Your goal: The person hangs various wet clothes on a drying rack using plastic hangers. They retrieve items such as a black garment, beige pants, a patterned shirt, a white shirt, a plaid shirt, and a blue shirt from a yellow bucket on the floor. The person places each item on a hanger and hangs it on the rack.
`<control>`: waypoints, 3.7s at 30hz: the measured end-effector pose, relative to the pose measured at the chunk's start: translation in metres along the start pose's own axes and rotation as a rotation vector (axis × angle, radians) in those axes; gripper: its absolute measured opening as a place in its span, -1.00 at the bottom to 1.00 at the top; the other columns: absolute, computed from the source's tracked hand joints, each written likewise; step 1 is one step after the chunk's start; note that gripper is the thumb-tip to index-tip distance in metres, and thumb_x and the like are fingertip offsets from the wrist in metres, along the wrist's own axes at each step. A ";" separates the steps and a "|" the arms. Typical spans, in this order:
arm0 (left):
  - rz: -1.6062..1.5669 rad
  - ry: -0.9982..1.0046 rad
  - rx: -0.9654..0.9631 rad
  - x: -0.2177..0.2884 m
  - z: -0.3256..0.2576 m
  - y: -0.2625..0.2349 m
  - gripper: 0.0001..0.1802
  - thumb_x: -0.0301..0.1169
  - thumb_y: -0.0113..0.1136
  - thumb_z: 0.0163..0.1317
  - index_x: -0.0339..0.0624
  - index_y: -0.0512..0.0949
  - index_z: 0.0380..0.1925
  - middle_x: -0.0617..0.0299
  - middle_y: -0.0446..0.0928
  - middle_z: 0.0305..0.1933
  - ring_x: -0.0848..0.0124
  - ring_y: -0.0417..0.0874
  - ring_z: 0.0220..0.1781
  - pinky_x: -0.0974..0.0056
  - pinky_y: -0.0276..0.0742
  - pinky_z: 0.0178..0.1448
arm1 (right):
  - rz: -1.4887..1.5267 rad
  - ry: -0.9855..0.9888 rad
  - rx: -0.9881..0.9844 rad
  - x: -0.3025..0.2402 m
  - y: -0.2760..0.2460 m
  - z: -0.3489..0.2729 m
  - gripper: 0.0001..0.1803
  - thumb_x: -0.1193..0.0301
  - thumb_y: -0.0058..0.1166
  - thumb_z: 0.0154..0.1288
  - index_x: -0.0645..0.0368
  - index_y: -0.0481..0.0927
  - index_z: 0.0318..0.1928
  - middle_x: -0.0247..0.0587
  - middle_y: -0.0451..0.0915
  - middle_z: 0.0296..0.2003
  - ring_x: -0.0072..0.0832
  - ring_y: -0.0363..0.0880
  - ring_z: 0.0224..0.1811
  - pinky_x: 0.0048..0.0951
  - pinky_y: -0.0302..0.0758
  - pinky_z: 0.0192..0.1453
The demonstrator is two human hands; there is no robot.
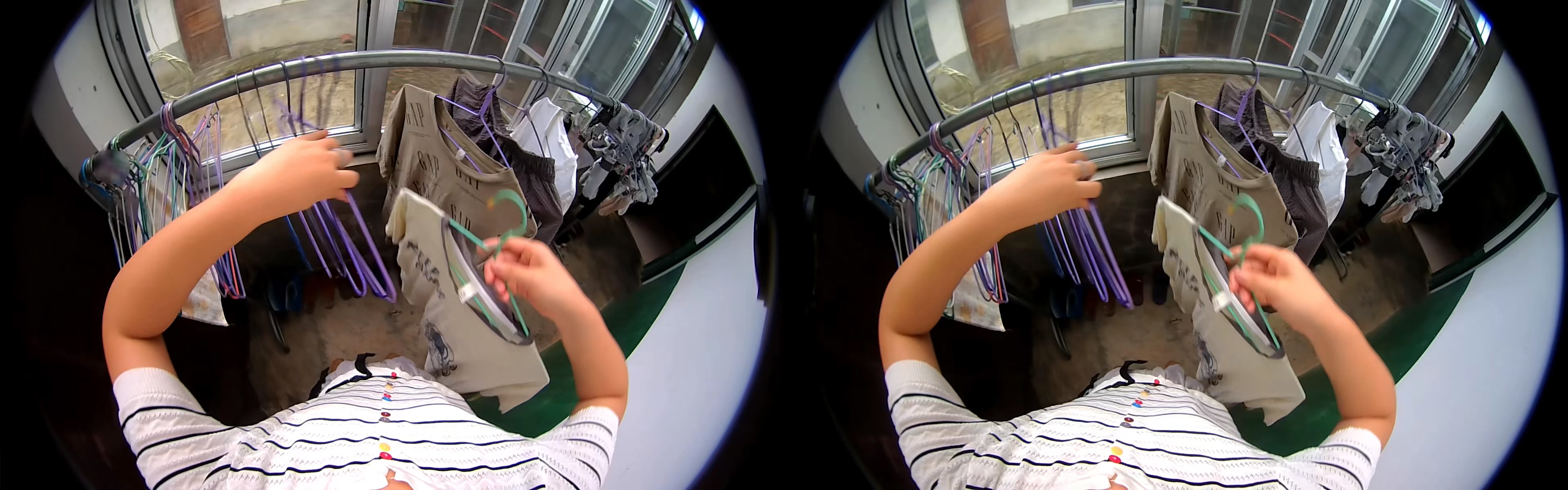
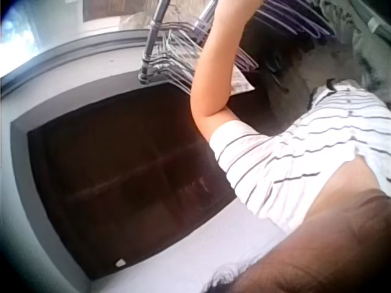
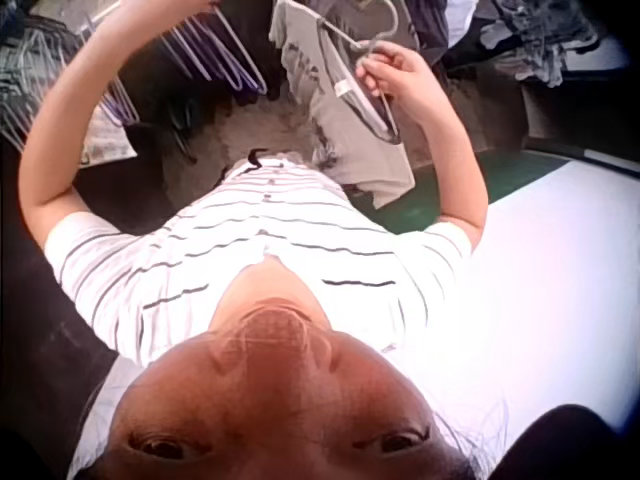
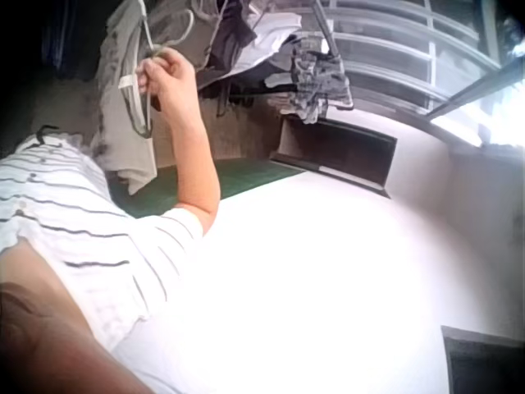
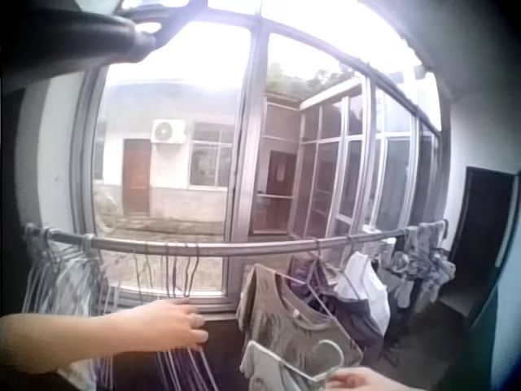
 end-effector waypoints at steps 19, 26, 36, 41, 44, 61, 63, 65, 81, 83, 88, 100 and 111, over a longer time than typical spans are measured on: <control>-0.280 -0.481 -0.080 -0.057 -0.177 0.003 -0.64 -0.72 0.23 -0.04 -0.22 0.67 -0.19 0.05 0.57 -0.02 0.05 0.41 0.37 0.07 0.41 0.34 | 0.178 -0.305 0.165 -0.102 0.042 0.222 -0.76 0.47 -0.11 0.53 0.39 0.45 0.06 -0.14 0.60 -0.20 -0.55 0.52 -0.32 -0.55 0.52 -0.27; -0.037 -0.596 0.235 -0.008 -0.202 -0.089 -0.47 -0.78 -0.13 0.07 -0.28 0.60 0.03 -0.01 0.46 0.31 0.04 0.41 0.41 0.08 0.28 0.47 | -0.436 -0.483 0.104 -0.109 0.085 0.185 -0.38 0.42 0.12 0.38 0.38 0.26 0.37 -0.03 0.65 -0.11 -0.36 0.70 -0.11 -0.42 0.65 0.02; -0.997 0.267 0.393 0.233 0.047 0.000 -0.67 -0.55 0.29 -0.25 -0.10 0.70 -0.35 0.25 0.56 -0.38 0.30 0.56 -0.45 0.26 0.49 -0.39 | -0.238 -0.915 0.879 0.034 -0.159 -0.085 -0.85 0.53 0.12 0.33 0.21 0.70 -0.14 -0.33 0.66 -0.38 -0.64 0.61 -0.38 -0.64 0.52 -0.24; -1.201 0.294 -0.119 0.359 0.163 0.170 -0.65 -0.75 0.08 0.01 -0.15 0.66 -0.24 0.17 0.59 -0.24 0.19 0.61 -0.20 0.23 0.53 -0.12 | -0.113 -0.323 1.421 0.359 -0.284 -0.130 -0.86 0.52 0.13 0.35 0.20 0.66 -0.12 -0.32 0.66 -0.32 -0.63 0.58 -0.34 -0.55 0.50 -0.22; -1.263 0.118 -0.363 0.412 0.198 0.315 -0.69 -0.65 0.00 0.13 -0.14 0.64 -0.20 0.09 0.55 -0.06 0.04 0.57 -0.05 0.07 0.49 0.02 | -0.146 0.077 1.397 0.557 -0.261 -0.122 -0.69 0.46 0.22 0.19 0.14 0.63 -0.02 -0.19 0.63 -0.17 -0.32 0.61 -0.28 -0.35 0.54 -0.14; -0.714 0.276 -0.747 0.643 0.349 0.831 -0.17 -0.42 0.25 0.20 0.15 0.13 0.47 -0.09 0.07 0.54 -0.08 0.61 0.11 -0.01 0.57 0.13 | -0.218 0.830 1.151 0.950 -0.176 -0.035 -0.77 0.50 0.06 0.19 0.23 0.60 -0.12 -0.06 0.52 0.03 -0.01 0.60 0.00 -0.09 0.55 0.04; -0.573 0.362 -0.820 0.645 0.342 0.854 -0.08 -0.25 0.34 0.17 0.20 0.06 0.48 -0.03 0.39 0.35 -0.03 0.64 0.07 0.02 0.58 0.10 | -0.140 0.741 1.531 0.896 -0.170 -0.082 -0.69 0.62 0.05 0.09 0.33 0.60 -0.09 -0.08 0.52 0.13 0.00 0.53 0.11 -0.14 0.51 0.14; -0.367 0.392 -1.107 0.650 0.343 0.842 -0.16 -0.21 0.35 0.16 0.16 0.20 0.44 0.04 0.56 0.20 0.03 0.64 0.09 0.06 0.59 0.10 | -0.137 0.797 1.544 0.884 -0.148 -0.105 -0.58 0.63 0.07 0.05 0.31 0.59 0.00 -0.06 0.47 0.23 0.01 0.42 0.27 -0.17 0.38 0.34; -1.721 0.361 0.065 0.491 0.337 0.261 -0.65 -0.49 0.23 0.08 -0.30 0.47 -0.10 -0.03 0.38 -0.11 0.06 0.36 -0.08 0.08 0.31 0.04 | 1.848 -0.271 1.134 0.663 -0.234 -0.096 0.05 -0.47 -0.20 0.15 0.01 0.15 0.44 0.02 0.29 0.31 -0.01 0.26 0.40 0.17 0.33 0.34; -1.663 0.507 0.191 0.457 0.315 0.201 -0.63 -0.38 0.28 -0.03 -0.22 0.50 -0.18 0.03 0.39 -0.12 0.07 0.36 -0.11 0.03 0.31 0.01 | 1.727 -0.398 0.973 0.584 -0.263 -0.094 -0.02 -0.39 -0.17 0.18 0.03 0.20 0.41 0.00 0.33 0.28 -0.03 0.29 0.37 0.12 0.33 0.35; -1.287 0.587 0.071 0.410 0.247 0.132 -0.64 -0.43 0.25 -0.21 -0.08 0.58 -0.27 0.17 0.44 -0.12 0.11 0.41 -0.10 0.06 0.39 0.03 | 1.317 -0.576 0.671 0.378 -0.287 -0.097 -0.20 -0.17 -0.10 0.24 0.09 0.30 0.34 -0.06 0.41 0.21 -0.08 0.36 0.31 0.01 0.33 0.36; -1.197 -0.105 0.253 0.226 0.134 0.060 -0.12 -0.56 0.49 -0.12 -0.23 0.33 0.28 -0.04 0.47 0.14 0.01 0.53 0.15 0.10 0.47 0.19 | 0.391 -0.509 0.190 0.173 -0.120 -0.081 -0.29 0.42 0.22 0.20 0.24 0.33 0.37 -0.24 0.51 0.17 -0.29 0.45 0.26 -0.34 0.32 0.37; -2.116 -0.186 0.259 0.135 -0.061 0.036 -0.55 -0.44 0.08 0.43 -0.24 0.25 0.25 0.24 0.44 0.13 0.51 0.45 0.19 0.36 0.37 0.28 | -0.398 -0.679 -0.261 0.007 0.108 -0.076 -0.26 0.27 0.44 0.05 0.27 0.44 0.22 -0.01 0.41 0.17 -0.18 0.38 0.29 -0.24 0.37 0.28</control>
Point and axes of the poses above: each hand's wrist, its own z-axis towards the middle knuckle, its own y-axis out of the palm, x = y × z, the point moved 9 cm from there along z, towards the middle knuckle
